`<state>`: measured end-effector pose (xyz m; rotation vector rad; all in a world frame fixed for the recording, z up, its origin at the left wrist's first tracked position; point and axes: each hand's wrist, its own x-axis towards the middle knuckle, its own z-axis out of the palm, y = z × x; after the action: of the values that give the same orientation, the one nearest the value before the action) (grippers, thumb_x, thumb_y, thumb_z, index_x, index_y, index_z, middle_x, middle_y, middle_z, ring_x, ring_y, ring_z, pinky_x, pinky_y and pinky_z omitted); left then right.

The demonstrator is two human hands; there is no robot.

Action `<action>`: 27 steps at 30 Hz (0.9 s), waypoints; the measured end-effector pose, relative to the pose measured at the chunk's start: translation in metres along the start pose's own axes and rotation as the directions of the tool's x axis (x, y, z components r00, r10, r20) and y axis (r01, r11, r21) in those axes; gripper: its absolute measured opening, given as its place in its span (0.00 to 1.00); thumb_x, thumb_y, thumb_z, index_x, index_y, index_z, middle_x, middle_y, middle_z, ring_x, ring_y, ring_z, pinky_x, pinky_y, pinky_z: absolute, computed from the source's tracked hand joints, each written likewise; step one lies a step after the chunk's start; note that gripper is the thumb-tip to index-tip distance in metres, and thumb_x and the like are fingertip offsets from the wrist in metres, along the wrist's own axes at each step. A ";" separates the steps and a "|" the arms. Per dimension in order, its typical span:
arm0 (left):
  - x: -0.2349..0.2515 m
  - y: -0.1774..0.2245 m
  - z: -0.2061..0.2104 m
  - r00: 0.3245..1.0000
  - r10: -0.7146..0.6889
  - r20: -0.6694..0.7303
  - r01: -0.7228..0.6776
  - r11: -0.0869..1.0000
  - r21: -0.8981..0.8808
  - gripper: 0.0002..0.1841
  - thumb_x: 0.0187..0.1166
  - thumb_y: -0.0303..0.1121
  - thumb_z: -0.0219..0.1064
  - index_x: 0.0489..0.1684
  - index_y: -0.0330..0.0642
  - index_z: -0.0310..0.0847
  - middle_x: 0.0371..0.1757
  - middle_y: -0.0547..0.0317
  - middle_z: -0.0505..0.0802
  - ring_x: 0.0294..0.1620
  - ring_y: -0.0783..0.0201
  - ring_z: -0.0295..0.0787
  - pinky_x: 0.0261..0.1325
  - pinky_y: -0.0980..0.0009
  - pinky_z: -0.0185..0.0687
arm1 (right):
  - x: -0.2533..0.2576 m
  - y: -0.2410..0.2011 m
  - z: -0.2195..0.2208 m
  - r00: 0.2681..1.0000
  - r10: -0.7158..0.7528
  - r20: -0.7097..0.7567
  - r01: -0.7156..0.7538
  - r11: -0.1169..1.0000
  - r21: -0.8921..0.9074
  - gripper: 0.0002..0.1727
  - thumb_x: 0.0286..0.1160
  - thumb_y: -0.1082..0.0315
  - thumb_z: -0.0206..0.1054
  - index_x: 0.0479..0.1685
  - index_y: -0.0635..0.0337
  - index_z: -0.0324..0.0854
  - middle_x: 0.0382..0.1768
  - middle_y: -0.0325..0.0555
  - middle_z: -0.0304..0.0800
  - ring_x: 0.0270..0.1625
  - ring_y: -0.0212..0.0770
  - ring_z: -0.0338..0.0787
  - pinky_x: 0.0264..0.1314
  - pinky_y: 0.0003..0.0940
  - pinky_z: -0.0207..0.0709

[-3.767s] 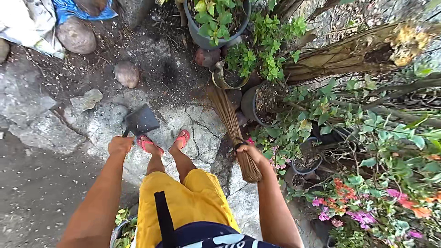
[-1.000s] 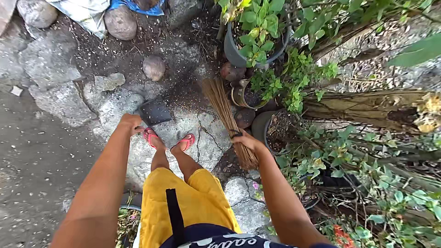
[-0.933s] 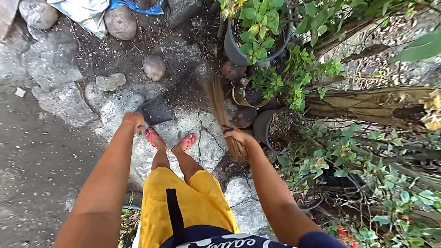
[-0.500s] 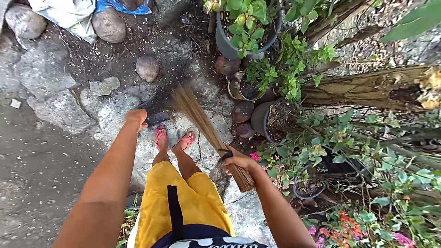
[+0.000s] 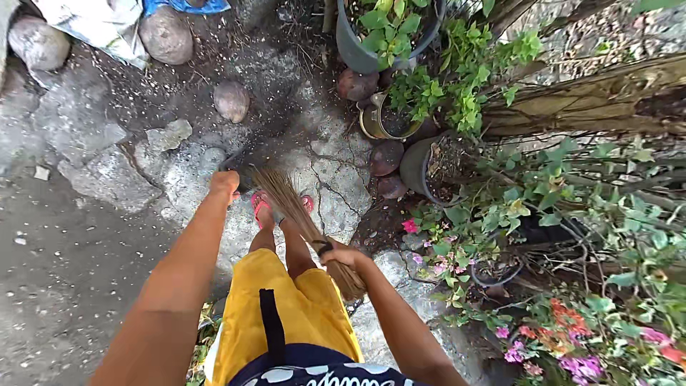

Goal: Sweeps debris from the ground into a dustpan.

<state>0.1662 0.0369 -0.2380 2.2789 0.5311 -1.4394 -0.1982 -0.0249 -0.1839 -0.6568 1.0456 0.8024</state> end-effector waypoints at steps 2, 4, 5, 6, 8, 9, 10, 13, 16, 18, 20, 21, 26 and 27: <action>0.002 0.000 -0.004 1.000 -0.012 0.004 0.012 1.000 -0.013 0.24 0.86 0.36 0.58 0.77 0.33 0.70 0.74 0.32 0.79 0.68 0.42 0.83 0.63 0.46 0.84 | -0.051 0.004 -0.009 0.996 -0.003 -0.094 0.006 0.999 0.035 0.57 0.57 0.70 0.75 0.93 0.44 0.43 0.54 0.58 0.85 0.38 0.51 0.90 0.38 0.51 0.88; 0.003 0.001 -0.007 1.000 -0.010 0.004 0.010 1.000 -0.020 0.23 0.86 0.36 0.59 0.76 0.33 0.71 0.74 0.33 0.79 0.67 0.43 0.83 0.63 0.46 0.84 | -0.084 0.005 -0.021 0.978 -0.014 -0.210 0.028 0.998 0.062 0.61 0.53 0.68 0.76 0.94 0.44 0.41 0.51 0.59 0.86 0.33 0.52 0.90 0.33 0.51 0.88; 0.004 0.000 -0.009 1.000 0.000 0.005 0.001 1.000 -0.017 0.23 0.86 0.36 0.59 0.76 0.33 0.71 0.73 0.33 0.79 0.68 0.42 0.83 0.63 0.46 0.84 | -0.091 0.000 -0.027 0.962 -0.031 -0.273 0.051 0.996 0.067 0.60 0.53 0.69 0.76 0.93 0.45 0.41 0.51 0.59 0.85 0.33 0.52 0.90 0.33 0.51 0.88; 0.005 0.000 -0.010 1.000 0.008 0.013 -0.008 1.000 -0.010 0.23 0.86 0.36 0.59 0.76 0.32 0.72 0.74 0.33 0.79 0.69 0.42 0.82 0.64 0.45 0.84 | -0.089 -0.008 -0.033 0.941 -0.047 -0.334 0.078 0.994 0.078 0.58 0.55 0.70 0.74 0.93 0.47 0.42 0.51 0.59 0.85 0.35 0.52 0.90 0.35 0.51 0.88; 0.006 -0.001 -0.010 0.999 0.024 0.036 -0.025 1.000 0.013 0.22 0.87 0.35 0.59 0.75 0.32 0.73 0.74 0.33 0.79 0.70 0.42 0.82 0.65 0.45 0.83 | -0.062 -0.030 -0.040 0.903 -0.049 -0.427 0.104 0.989 0.108 0.50 0.65 0.71 0.70 0.92 0.49 0.44 0.50 0.58 0.85 0.38 0.50 0.90 0.39 0.49 0.88; 0.006 -0.001 -0.010 0.998 0.028 0.047 -0.029 0.999 0.016 0.22 0.87 0.35 0.58 0.75 0.32 0.72 0.74 0.33 0.79 0.70 0.42 0.81 0.65 0.45 0.83 | -0.041 -0.042 -0.037 0.894 -0.034 -0.446 0.100 0.987 0.125 0.47 0.71 0.72 0.68 0.91 0.50 0.46 0.51 0.58 0.84 0.40 0.49 0.90 0.43 0.48 0.88; 0.006 -0.001 -0.011 0.998 0.027 0.053 -0.027 1.000 0.013 0.22 0.88 0.36 0.58 0.75 0.32 0.72 0.74 0.33 0.79 0.70 0.43 0.81 0.65 0.46 0.83 | -0.016 -0.052 -0.030 0.903 -0.019 -0.429 0.079 0.989 0.123 0.43 0.74 0.71 0.67 0.90 0.52 0.48 0.51 0.58 0.84 0.42 0.48 0.90 0.45 0.47 0.87; 0.008 -0.002 -0.014 0.998 0.013 0.062 -0.013 1.000 0.000 0.22 0.88 0.35 0.57 0.75 0.31 0.71 0.75 0.32 0.78 0.70 0.43 0.82 0.66 0.47 0.83 | 0.051 -0.060 0.005 0.982 -0.010 -0.188 0.002 0.999 -0.041 0.36 0.71 0.71 0.67 0.83 0.58 0.60 0.48 0.54 0.84 0.41 0.44 0.87 0.46 0.44 0.85; 0.007 -0.002 -0.022 0.995 0.008 0.101 -0.003 0.999 -0.047 0.23 0.88 0.33 0.57 0.78 0.30 0.68 0.76 0.33 0.77 0.72 0.43 0.80 0.68 0.47 0.82 | 0.066 -0.050 0.029 1.000 0.023 -0.017 -0.024 0.994 -0.104 0.38 0.75 0.62 0.70 0.84 0.56 0.58 0.48 0.54 0.85 0.40 0.44 0.89 0.45 0.44 0.87; 0.010 -0.001 -0.037 0.990 0.005 0.140 0.012 0.993 -0.118 0.24 0.84 0.27 0.58 0.79 0.31 0.67 0.77 0.35 0.76 0.71 0.45 0.79 0.67 0.49 0.81 | 0.042 -0.048 0.025 0.994 0.067 -0.089 -0.076 0.992 -0.098 0.43 0.83 0.45 0.65 0.92 0.50 0.50 0.64 0.60 0.83 0.56 0.51 0.89 0.59 0.50 0.85; 0.014 -0.004 -0.050 0.986 0.009 0.168 0.026 0.978 -0.208 0.25 0.78 0.21 0.59 0.77 0.32 0.68 0.74 0.38 0.77 0.67 0.49 0.79 0.65 0.53 0.81 | 0.016 -0.038 0.001 0.976 0.125 -0.180 -0.140 0.987 -0.077 0.42 0.83 0.42 0.61 0.91 0.49 0.51 0.63 0.62 0.83 0.54 0.56 0.90 0.56 0.56 0.86; 0.016 -0.006 -0.055 0.986 0.010 0.164 0.031 0.969 -0.247 0.25 0.75 0.20 0.60 0.75 0.33 0.69 0.70 0.40 0.78 0.62 0.52 0.80 0.61 0.56 0.82 | 0.009 -0.034 -0.015 0.968 0.162 -0.190 -0.176 0.983 -0.059 0.37 0.83 0.49 0.63 0.87 0.52 0.57 0.57 0.60 0.85 0.49 0.54 0.91 0.51 0.55 0.87; 0.021 -0.022 -0.063 0.979 -0.053 0.196 0.145 0.859 -0.490 0.27 0.74 0.20 0.61 0.76 0.35 0.67 0.67 0.40 0.80 0.58 0.52 0.84 0.54 0.60 0.87 | 0.053 -0.060 -0.079 0.864 0.329 -0.381 -0.449 0.846 -0.288 0.34 0.70 0.49 0.74 0.70 0.65 0.76 0.56 0.58 0.87 0.55 0.50 0.88 0.58 0.54 0.82; 0.022 -0.024 -0.062 0.973 -0.056 0.222 0.168 0.834 -0.526 0.26 0.75 0.20 0.61 0.76 0.36 0.67 0.65 0.41 0.81 0.56 0.53 0.86 0.53 0.61 0.88 | 0.066 -0.072 -0.082 0.849 0.326 -0.417 -0.487 0.790 -0.373 0.40 0.67 0.45 0.77 0.74 0.64 0.75 0.65 0.60 0.85 0.65 0.53 0.86 0.69 0.56 0.78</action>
<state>0.2104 0.0915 -0.2365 1.6589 0.8933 -1.3331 -0.1602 -0.1123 -0.2685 -1.0192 1.3442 1.3960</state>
